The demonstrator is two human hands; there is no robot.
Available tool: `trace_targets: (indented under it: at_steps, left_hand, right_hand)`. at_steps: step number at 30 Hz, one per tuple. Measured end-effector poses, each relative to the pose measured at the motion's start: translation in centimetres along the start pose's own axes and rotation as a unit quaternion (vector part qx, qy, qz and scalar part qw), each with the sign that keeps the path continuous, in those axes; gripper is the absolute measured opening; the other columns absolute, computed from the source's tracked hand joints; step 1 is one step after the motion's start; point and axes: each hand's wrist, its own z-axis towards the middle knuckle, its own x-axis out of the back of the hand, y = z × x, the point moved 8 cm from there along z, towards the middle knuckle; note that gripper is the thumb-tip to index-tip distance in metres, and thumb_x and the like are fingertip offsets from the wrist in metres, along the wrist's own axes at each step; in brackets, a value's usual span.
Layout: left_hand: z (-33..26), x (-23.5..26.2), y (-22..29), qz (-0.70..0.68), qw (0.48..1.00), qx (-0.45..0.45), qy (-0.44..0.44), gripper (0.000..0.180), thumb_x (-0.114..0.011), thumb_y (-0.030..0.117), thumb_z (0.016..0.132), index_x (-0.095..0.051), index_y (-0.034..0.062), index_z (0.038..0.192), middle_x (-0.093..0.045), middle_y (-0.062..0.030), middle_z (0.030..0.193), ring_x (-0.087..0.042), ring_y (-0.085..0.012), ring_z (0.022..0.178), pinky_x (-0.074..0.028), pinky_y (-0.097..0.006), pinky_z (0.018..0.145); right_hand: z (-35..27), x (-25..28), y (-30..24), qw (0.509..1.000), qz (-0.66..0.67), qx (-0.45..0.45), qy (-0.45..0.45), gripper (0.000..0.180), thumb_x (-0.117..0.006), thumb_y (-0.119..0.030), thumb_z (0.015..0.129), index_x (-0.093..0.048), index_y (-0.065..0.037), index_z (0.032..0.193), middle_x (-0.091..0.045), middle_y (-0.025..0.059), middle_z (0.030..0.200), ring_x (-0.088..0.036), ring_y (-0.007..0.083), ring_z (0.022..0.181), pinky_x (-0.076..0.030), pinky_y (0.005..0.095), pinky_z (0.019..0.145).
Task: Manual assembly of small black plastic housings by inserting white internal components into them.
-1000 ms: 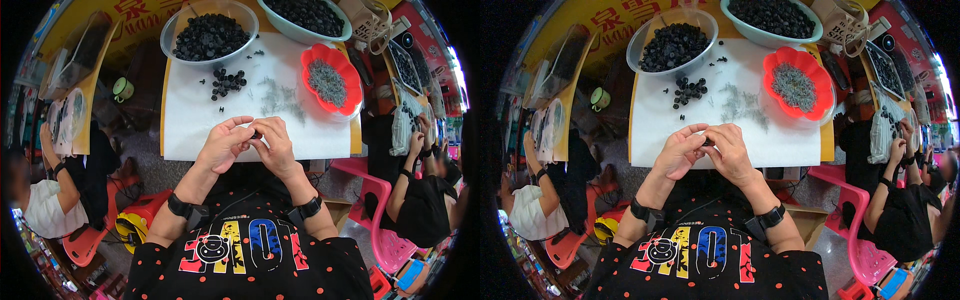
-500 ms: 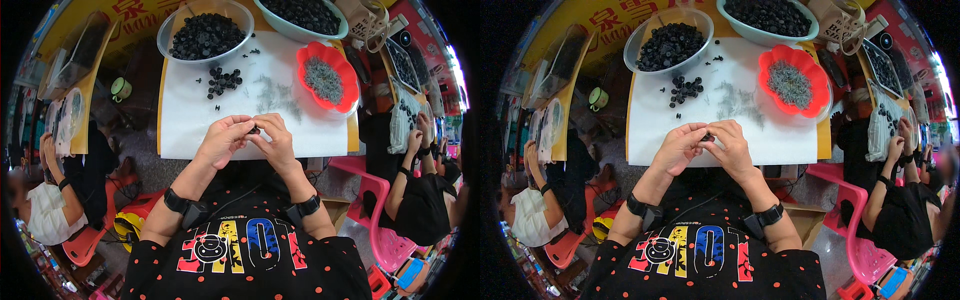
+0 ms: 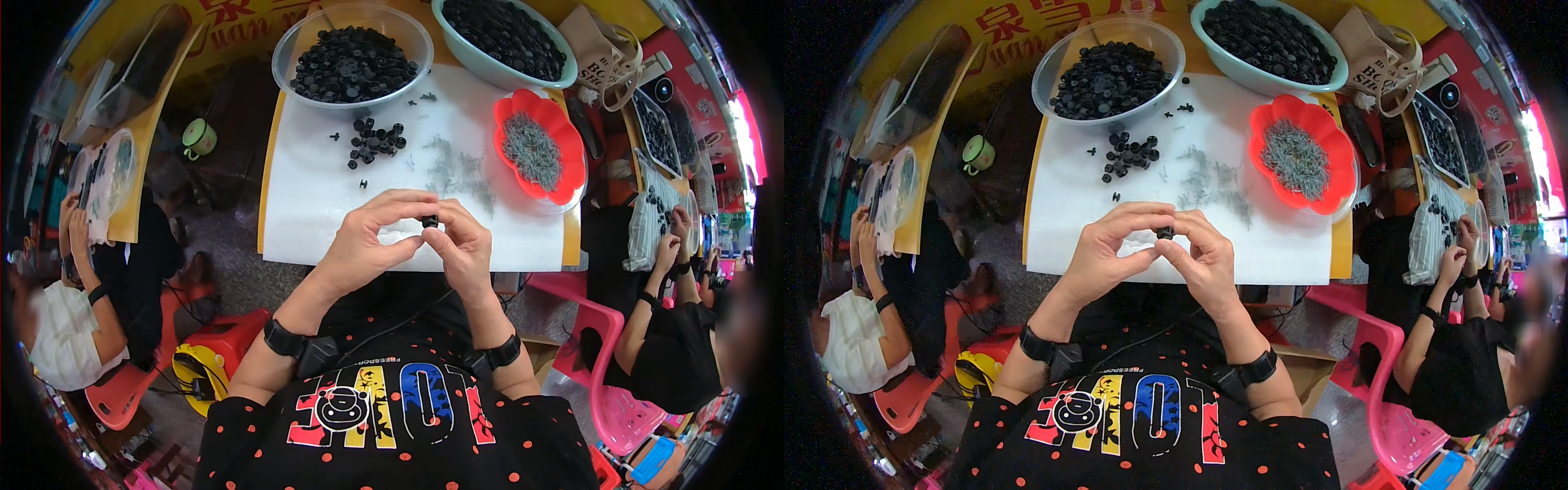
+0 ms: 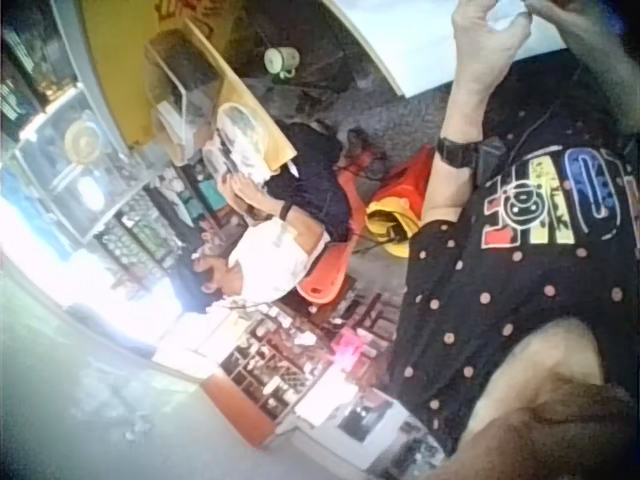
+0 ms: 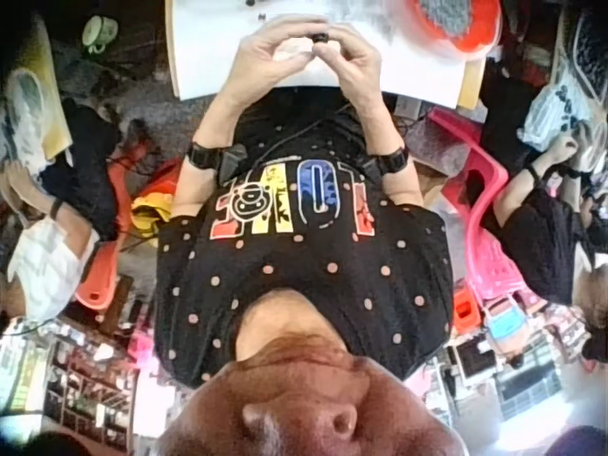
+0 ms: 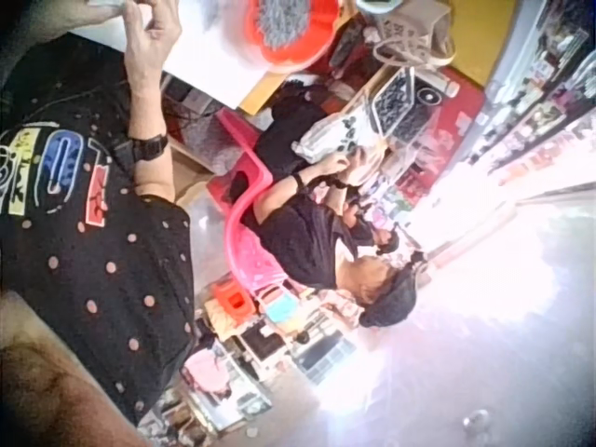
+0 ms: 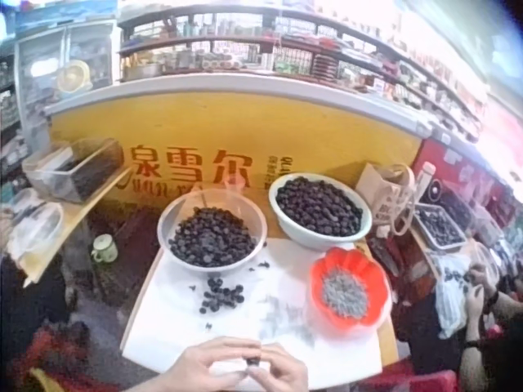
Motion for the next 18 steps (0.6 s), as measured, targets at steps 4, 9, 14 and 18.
trace_targets:
  at_steps: [4,9,14,18]
  left_hand:
    - [0.1,0.4,0.2,0.043,0.998,-0.039,-0.007,0.037,-0.066,-0.007,0.074,-0.067,0.0050,0.109,-0.066,-0.0104,0.111,-0.062,-0.0214,0.103,-0.050,-0.030,0.089]
    - [0.3,0.4,1.2,0.072,0.995,-0.072,-0.004,0.035,-0.068,-0.006,0.073,-0.068,0.0044,0.106,-0.066,-0.0107,0.109,-0.063,-0.0218,0.100,-0.052,-0.031,0.084]
    - [0.4,0.8,1.0,0.066,0.995,-0.074,0.035,0.031,-0.069,-0.005,0.073,-0.069,0.0031,0.103,-0.067,-0.0091,0.103,-0.063,-0.0200,0.095,-0.052,-0.029,0.081]
    - [0.7,1.6,0.8,0.087,0.992,-0.059,0.066,0.030,-0.069,-0.004,0.073,-0.068,0.0026,0.102,-0.066,-0.0082,0.099,-0.062,-0.0178,0.090,-0.049,-0.028,0.077]
  right_hand:
    - [-0.3,-0.5,0.0,0.999,0.028,-0.004,0.014,0.019,-0.067,-0.005,0.084,-0.065,0.004,0.101,-0.063,0.0076,0.096,-0.054,0.0152,0.091,-0.041,0.0255,0.078]
    - [-0.7,-0.8,0.4,0.999,0.028,-0.015,0.036,0.018,-0.064,-0.003,0.085,-0.064,0.004,0.102,-0.062,0.0068,0.093,-0.054,0.0144,0.088,-0.041,0.0250,0.077]
    - [-0.2,-1.8,2.0,0.952,0.262,-0.140,0.074,0.020,-0.060,-0.013,0.091,-0.065,0.003,0.100,-0.063,0.0060,0.097,-0.056,0.0147,0.094,-0.042,0.0292,0.087]
    - [0.3,-2.3,3.4,0.915,0.364,-0.172,0.011,0.023,-0.060,-0.019,0.092,-0.064,0.002,0.103,-0.064,0.0062,0.099,-0.057,0.0157,0.097,-0.041,0.0326,0.093]
